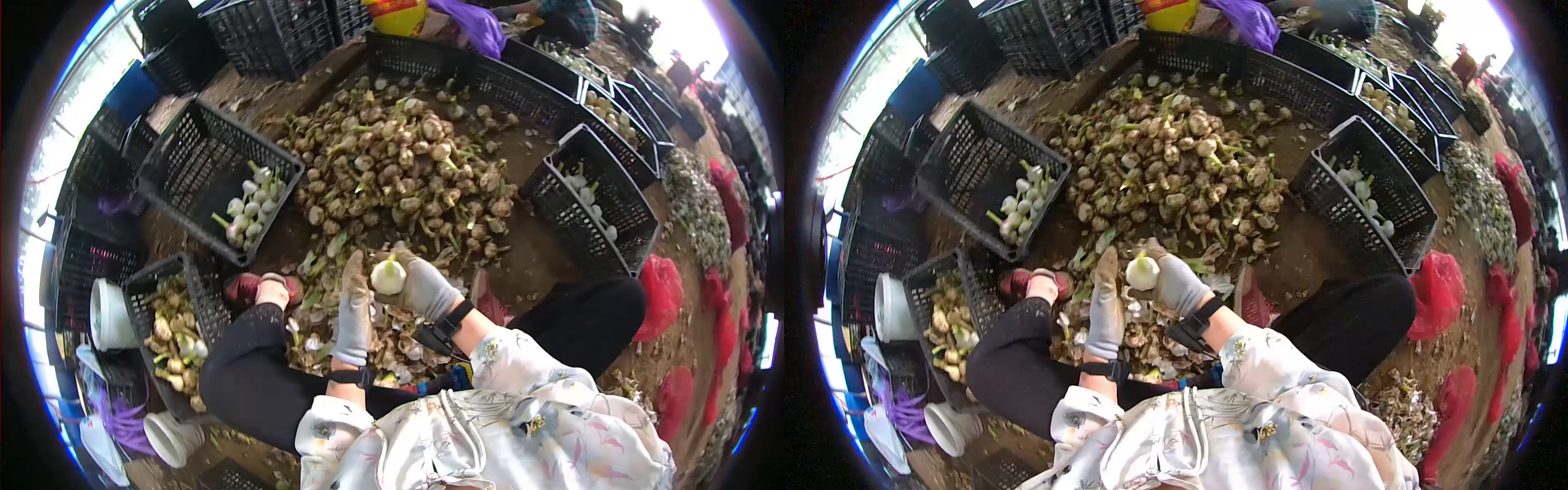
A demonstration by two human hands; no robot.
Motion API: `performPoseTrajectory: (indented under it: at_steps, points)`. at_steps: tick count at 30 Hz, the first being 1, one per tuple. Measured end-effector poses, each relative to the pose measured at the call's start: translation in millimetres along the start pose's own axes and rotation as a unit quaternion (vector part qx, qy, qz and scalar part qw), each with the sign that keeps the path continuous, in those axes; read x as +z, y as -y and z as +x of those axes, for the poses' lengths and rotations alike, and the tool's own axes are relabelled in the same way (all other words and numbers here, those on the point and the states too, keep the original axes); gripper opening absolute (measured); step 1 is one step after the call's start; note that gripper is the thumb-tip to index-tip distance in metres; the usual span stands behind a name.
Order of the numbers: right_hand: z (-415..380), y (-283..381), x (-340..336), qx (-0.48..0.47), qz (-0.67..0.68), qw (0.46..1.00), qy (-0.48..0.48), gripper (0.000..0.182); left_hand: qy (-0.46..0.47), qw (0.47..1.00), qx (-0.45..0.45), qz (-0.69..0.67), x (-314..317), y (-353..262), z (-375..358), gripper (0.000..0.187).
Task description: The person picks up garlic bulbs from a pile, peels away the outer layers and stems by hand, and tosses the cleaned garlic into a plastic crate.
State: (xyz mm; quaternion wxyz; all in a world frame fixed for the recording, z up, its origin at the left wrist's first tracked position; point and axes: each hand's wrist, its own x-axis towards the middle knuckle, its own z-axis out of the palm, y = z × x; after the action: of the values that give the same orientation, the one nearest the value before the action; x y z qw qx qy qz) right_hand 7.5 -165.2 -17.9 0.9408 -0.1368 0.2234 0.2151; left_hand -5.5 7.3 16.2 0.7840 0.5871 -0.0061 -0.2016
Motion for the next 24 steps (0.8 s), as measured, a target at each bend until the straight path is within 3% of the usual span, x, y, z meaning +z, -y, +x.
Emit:
performPoseTrajectory:
  at_steps: [1, 3, 5, 6, 7, 8, 9, 10, 11, 13, 15, 17, 19, 21, 22, 23, 24]
  points:
    - [-10.4, 11.2, 4.6, -0.04, 0.018, 0.998, -0.044, 0.048, -0.02, 1.0, 0.0, -0.015, 4.8, 0.7, -1.2, 0.059]
    - [-27.7, 63.7, -18.8, -0.193, 0.019, 0.98, 0.049, 0.055, -0.093, 0.993, -0.009, -0.076, 12.1, -4.9, 5.6, 0.05]
    - [-64.6, 128.4, -10.8, -0.392, 0.078, 0.912, 0.096, 0.064, -0.173, 0.973, -0.012, -0.15, 21.3, -14.7, 8.9, 0.039]
    - [-74.6, 148.8, -4.3, -0.448, 0.101, 0.884, 0.091, 0.069, -0.189, 0.972, 0.003, -0.139, 19.0, -9.6, 12.6, 0.033]
    - [-73.1, 158.6, -0.4, -0.483, 0.118, 0.868, 0.01, 0.067, -0.206, 0.97, 0.019, -0.127, 14.7, -2.0, 15.2, 0.029]
    - [-58.0, 165.8, -12.7, -0.473, 0.073, 0.877, -0.046, 0.058, -0.209, 0.969, 0.019, -0.128, 9.5, 5.3, 16.2, 0.029]
    - [-24.5, 180.9, -48.7, -0.414, -0.025, 0.909, 0.025, 0.046, -0.204, 0.974, 0.014, -0.093, 4.2, 12.3, 18.3, 0.025]
    - [2.8, 177.0, -58.6, -0.371, -0.17, 0.909, -0.092, 0.046, -0.201, 0.978, 0.008, -0.057, 0.1, 15.5, 21.9, 0.024]
    - [31.1, 166.5, -57.2, -0.313, -0.309, 0.875, -0.203, 0.047, -0.202, 0.977, -0.042, -0.051, 6.9, -2.4, 18.6, 0.022]
    - [81.5, 150.1, -39.0, -0.285, -0.611, 0.686, -0.273, 0.049, -0.223, 0.973, -0.032, -0.042, 9.5, -1.1, 22.3, 0.019]
    - [137.7, 138.7, -37.0, -0.311, -0.76, 0.469, -0.327, 0.048, -0.23, 0.972, -0.018, -0.036, 6.5, 3.7, 25.8, 0.014]
    - [153.0, 127.7, -5.9, -0.288, -0.806, 0.4, -0.329, 0.047, -0.253, 0.966, -0.041, -0.008, 8.3, -6.1, 25.1, 0.02]
    - [174.4, 137.1, -20.7, -0.306, -0.799, 0.421, -0.301, 0.047, -0.235, 0.971, -0.014, 0.034, -3.5, 2.6, 26.4, 0.029]
    - [169.5, 138.2, -17.9, -0.339, -0.651, 0.603, -0.313, 0.037, -0.223, 0.973, 0.052, -0.026, -9.6, 20.8, 34.4, 0.038]
    - [161.5, 142.8, -25.0, -0.327, -0.609, 0.665, -0.284, 0.034, -0.22, 0.975, 0.02, -0.019, -2.1, 4.2, 33.8, 0.045]
    - [153.4, 146.0, -31.3, -0.315, -0.563, 0.72, -0.255, 0.031, -0.219, 0.974, -0.026, -0.056, -5.9, 12.6, 37.0, 0.049]
    - [137.3, 141.1, -22.9, -0.326, -0.559, 0.727, -0.23, 0.028, -0.198, 0.977, 0.018, -0.081, -3.8, 12.2, 38.4, 0.051]
